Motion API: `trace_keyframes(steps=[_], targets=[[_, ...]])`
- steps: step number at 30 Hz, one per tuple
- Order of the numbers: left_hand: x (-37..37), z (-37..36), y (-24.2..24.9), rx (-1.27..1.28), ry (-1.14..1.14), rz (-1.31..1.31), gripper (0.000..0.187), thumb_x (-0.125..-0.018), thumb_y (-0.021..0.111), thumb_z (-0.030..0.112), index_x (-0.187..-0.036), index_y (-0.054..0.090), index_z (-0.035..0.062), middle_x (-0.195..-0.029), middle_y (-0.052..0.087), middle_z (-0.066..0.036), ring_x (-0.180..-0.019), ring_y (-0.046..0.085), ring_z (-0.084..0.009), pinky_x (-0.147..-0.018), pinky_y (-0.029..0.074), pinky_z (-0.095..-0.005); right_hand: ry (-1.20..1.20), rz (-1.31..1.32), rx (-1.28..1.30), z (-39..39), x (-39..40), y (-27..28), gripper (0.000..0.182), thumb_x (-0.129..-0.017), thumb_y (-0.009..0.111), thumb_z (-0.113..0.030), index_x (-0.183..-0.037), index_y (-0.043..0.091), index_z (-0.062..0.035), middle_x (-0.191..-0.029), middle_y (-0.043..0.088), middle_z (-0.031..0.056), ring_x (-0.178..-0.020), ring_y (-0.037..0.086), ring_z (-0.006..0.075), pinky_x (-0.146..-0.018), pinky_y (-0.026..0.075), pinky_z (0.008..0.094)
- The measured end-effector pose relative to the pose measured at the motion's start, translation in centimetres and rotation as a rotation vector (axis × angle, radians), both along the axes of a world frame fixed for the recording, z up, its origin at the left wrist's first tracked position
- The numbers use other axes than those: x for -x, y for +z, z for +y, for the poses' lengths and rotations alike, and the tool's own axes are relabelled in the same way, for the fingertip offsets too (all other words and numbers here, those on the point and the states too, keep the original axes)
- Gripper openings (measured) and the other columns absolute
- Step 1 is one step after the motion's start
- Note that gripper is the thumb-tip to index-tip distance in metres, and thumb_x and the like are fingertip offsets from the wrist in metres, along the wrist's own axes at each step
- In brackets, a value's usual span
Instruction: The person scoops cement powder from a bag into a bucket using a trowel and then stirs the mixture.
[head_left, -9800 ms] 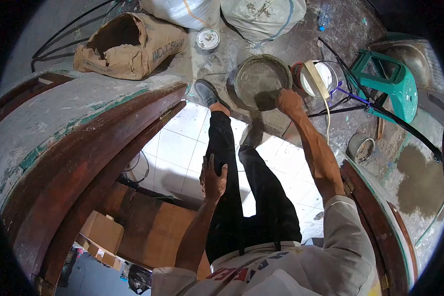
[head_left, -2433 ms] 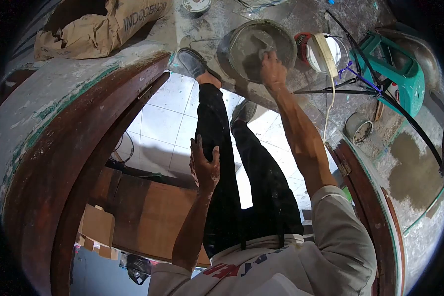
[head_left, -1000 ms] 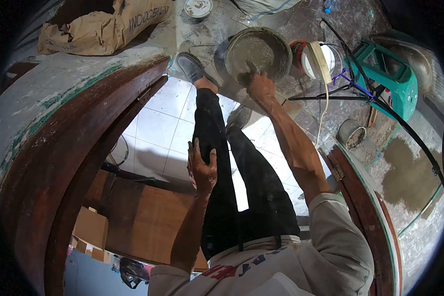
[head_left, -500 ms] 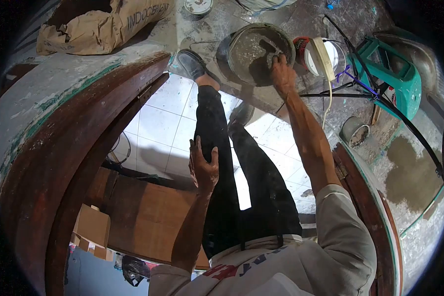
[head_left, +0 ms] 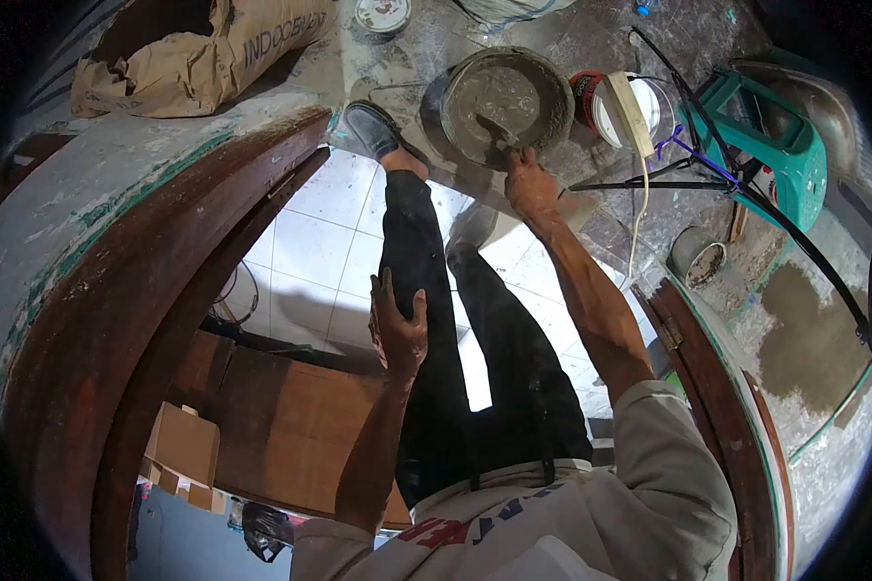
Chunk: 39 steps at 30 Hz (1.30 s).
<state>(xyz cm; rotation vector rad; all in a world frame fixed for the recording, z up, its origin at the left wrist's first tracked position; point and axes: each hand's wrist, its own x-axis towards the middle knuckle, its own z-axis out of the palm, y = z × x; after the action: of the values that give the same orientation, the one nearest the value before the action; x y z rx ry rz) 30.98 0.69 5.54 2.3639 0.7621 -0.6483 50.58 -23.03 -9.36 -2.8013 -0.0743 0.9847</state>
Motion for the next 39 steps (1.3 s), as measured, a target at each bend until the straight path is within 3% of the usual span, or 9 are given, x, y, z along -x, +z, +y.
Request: trace_keyframes(steps=[5, 13, 21, 29, 33, 36, 39], targets=[[-0.3, -0.1, 0.2, 0.006, -0.002, 0.024, 0.072, -0.104, 0.07, 0.038, -0.163, 0.042, 0.0081, -0.165, 0.04, -0.032, -0.152, 0.041, -0.0491, -0.122, 0.037, -0.0576, 0.039, 0.003, -0.029, 0.2, -0.3, 4.3, 0.034, -0.1, 0.056, -0.011, -0.133, 0.061, -0.0034, -0.131, 0.057, 0.0219, -0.105, 0.074, 0.0425, -0.082, 0.065, 0.0516], [-0.5, -0.2, 0.3, 0.013, 0.014, 0.098, 0.074, -0.105, 0.067, 0.042, -0.164, 0.039, 0.0078, -0.167, 0.036, -0.031, -0.153, 0.039, -0.048, -0.124, 0.034, -0.058, -0.057, 0.042, -0.012, 0.0, -2.9, -2.6, 0.036, -0.1, 0.057, -0.016, -0.133, 0.061, -0.004, -0.138, 0.056, 0.0226, -0.103, 0.075, 0.0452, -0.084, 0.063, 0.0545], [-1.2, -0.3, 0.5, 0.021, 0.032, 0.114, 0.075, -0.105, 0.066, 0.044, -0.165, 0.038, 0.0077, -0.168, 0.035, -0.031, -0.153, 0.039, -0.0477, -0.125, 0.034, -0.0578, -0.056, -0.075, 0.076, -3.8, -6.1, -3.0, 0.035, -0.101, 0.054, -0.015, -0.133, 0.061, -0.0068, -0.131, 0.059, 0.0213, -0.101, 0.075, 0.0453, -0.082, 0.061, 0.0573], [-1.4, -0.3, 0.5, 0.021, 0.04, 0.145, 0.077, -0.106, 0.063, 0.049, -0.165, 0.037, 0.0088, -0.168, 0.035, -0.03, -0.153, 0.04, -0.0478, -0.124, 0.034, -0.0588, -0.028, -0.209, 0.068, -0.5, -6.7, -3.8, 0.032, -0.098, 0.061, -0.012, -0.129, 0.063, -0.0056, -0.132, 0.058, 0.018, -0.102, 0.075, 0.0409, -0.079, 0.065, 0.0511], [-1.3, -0.4, 0.4, 0.019, 0.033, 0.148, 0.077, -0.107, 0.061, 0.051, -0.166, 0.036, 0.0097, -0.168, 0.035, -0.03, -0.153, 0.039, -0.0476, -0.124, 0.033, -0.0592, 0.076, -0.241, 0.082, 0.9, -3.9, -4.6, 0.037, -0.096, 0.065, -0.011, -0.133, 0.063, -0.0053, -0.131, 0.058, 0.0157, -0.103, 0.073, 0.0403, -0.074, 0.067, 0.0463], [-1.1, -0.5, 0.5, 0.011, 0.027, 0.144, 0.077, -0.106, 0.062, 0.05, -0.166, 0.035, 0.0104, -0.169, 0.034, -0.03, -0.154, 0.038, -0.0476, -0.124, 0.033, -0.059, 0.274, -0.332, 0.002, 1.6, -1.8, -4.3, 0.035, -0.09, 0.074, -0.01, -0.124, 0.068, -0.0045, -0.126, 0.058, 0.0121, -0.103, 0.073, 0.0348, -0.073, 0.067, 0.0437], [-1.2, -0.6, 0.6, 0.004, 0.02, 0.137, 0.077, -0.106, 0.063, 0.049, -0.167, 0.035, 0.0108, -0.168, 0.034, -0.03, -0.154, 0.038, -0.0477, -0.124, 0.032, -0.0587, 0.383, -0.293, 0.051, 1.2, -0.7, -3.9, 0.03, -0.09, 0.073, -0.01, -0.12, 0.07, -0.005, -0.124, 0.058, 0.011, -0.102, 0.071, 0.0316, -0.072, 0.066, 0.0406]])
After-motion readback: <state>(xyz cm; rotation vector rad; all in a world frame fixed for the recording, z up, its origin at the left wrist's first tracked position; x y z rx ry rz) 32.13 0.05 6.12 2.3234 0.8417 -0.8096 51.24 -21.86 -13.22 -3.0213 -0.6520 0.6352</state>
